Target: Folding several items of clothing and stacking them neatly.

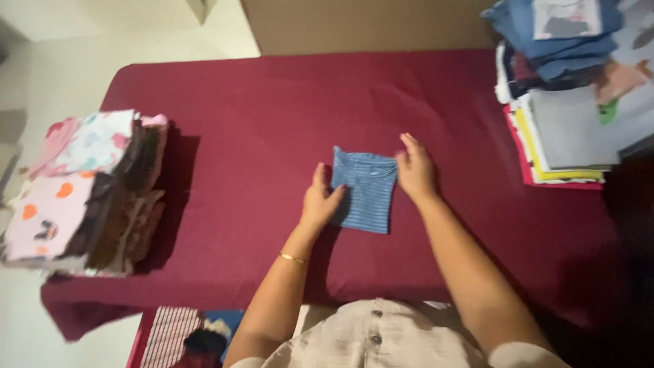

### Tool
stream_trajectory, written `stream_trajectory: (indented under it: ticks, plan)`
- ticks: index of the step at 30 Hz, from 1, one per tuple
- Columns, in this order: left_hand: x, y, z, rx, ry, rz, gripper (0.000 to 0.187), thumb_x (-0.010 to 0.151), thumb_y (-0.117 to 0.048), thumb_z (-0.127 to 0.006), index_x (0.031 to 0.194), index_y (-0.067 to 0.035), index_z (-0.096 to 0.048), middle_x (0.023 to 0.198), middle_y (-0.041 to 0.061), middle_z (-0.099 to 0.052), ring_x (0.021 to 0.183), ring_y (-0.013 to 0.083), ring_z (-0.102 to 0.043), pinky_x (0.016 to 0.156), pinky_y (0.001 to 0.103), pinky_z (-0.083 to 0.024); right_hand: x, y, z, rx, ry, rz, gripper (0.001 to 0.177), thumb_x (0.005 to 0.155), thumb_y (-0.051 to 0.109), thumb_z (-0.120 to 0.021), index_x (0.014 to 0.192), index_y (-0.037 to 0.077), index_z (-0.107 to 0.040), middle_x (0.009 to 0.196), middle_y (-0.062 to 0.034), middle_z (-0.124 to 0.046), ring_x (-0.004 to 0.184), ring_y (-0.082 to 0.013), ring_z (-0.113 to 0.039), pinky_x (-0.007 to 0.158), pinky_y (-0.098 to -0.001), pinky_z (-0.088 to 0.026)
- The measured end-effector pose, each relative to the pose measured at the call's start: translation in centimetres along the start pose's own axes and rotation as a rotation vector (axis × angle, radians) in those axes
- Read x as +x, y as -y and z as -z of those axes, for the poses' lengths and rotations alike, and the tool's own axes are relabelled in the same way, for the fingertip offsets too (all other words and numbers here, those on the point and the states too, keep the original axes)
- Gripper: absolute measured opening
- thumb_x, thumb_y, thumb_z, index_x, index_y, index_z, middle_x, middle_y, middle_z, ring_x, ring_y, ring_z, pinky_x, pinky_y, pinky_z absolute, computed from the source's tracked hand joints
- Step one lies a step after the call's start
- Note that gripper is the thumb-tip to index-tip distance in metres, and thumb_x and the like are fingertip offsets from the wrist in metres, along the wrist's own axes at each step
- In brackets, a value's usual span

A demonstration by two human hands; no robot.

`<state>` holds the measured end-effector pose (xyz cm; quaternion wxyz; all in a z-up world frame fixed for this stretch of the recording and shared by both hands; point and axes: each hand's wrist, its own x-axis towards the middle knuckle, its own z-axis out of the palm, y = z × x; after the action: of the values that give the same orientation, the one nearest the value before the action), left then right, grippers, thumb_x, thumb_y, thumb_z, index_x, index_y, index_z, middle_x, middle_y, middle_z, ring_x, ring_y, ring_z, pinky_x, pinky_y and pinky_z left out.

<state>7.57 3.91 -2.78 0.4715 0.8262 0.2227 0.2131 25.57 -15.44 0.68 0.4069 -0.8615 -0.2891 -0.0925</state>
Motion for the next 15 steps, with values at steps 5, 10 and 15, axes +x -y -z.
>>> stream_trajectory:
  ticks: [5, 10, 15]
  plan:
    - [-0.5, -2.6, 0.8, -0.662, 0.291, 0.2, 0.066, 0.085, -0.001, -0.07, 0.146, 0.001, -0.043, 0.119, 0.011, -0.07, 0.107, 0.0236, -0.068, 0.094, 0.037, -0.057, -11.3, -2.5, 1.8, 0.909, 0.08, -0.293, 0.025, 0.115, 0.017, -0.052, 0.121, -0.004, -0.063, 0.108, -0.0225, -0.069, 0.092, -0.0299, -0.066, 0.081, -0.041, -0.055]
    - [-0.9, -3.1, -1.4, -1.033, 0.323, 0.435, 0.044, 0.094, 0.008, -0.057, 0.137, 0.003, -0.047, 0.111, 0.015, -0.068, 0.096, 0.0242, -0.069, 0.084, 0.04, -0.061, -18.1, 3.9, 4.8, 1.209, 0.722, -0.841, 0.052, 0.104, 0.039, -0.049, 0.108, -0.012, -0.063, 0.106, -0.0235, -0.075, 0.095, -0.0327, -0.075, 0.087, -0.0489, -0.06]
    - [-4.1, -8.5, -1.4, -1.222, 0.024, 0.314, 0.079, 0.093, 0.008, -0.053, 0.16, -0.014, -0.018, 0.131, 0.014, -0.062, 0.108, 0.0206, -0.067, 0.091, 0.036, -0.06, -12.7, 6.3, 0.6, 1.726, 0.261, -1.074, 0.047, 0.101, 0.041, -0.061, 0.125, 0.002, -0.052, 0.129, -0.0169, -0.061, 0.124, -0.0313, -0.059, 0.109, -0.0547, -0.047]
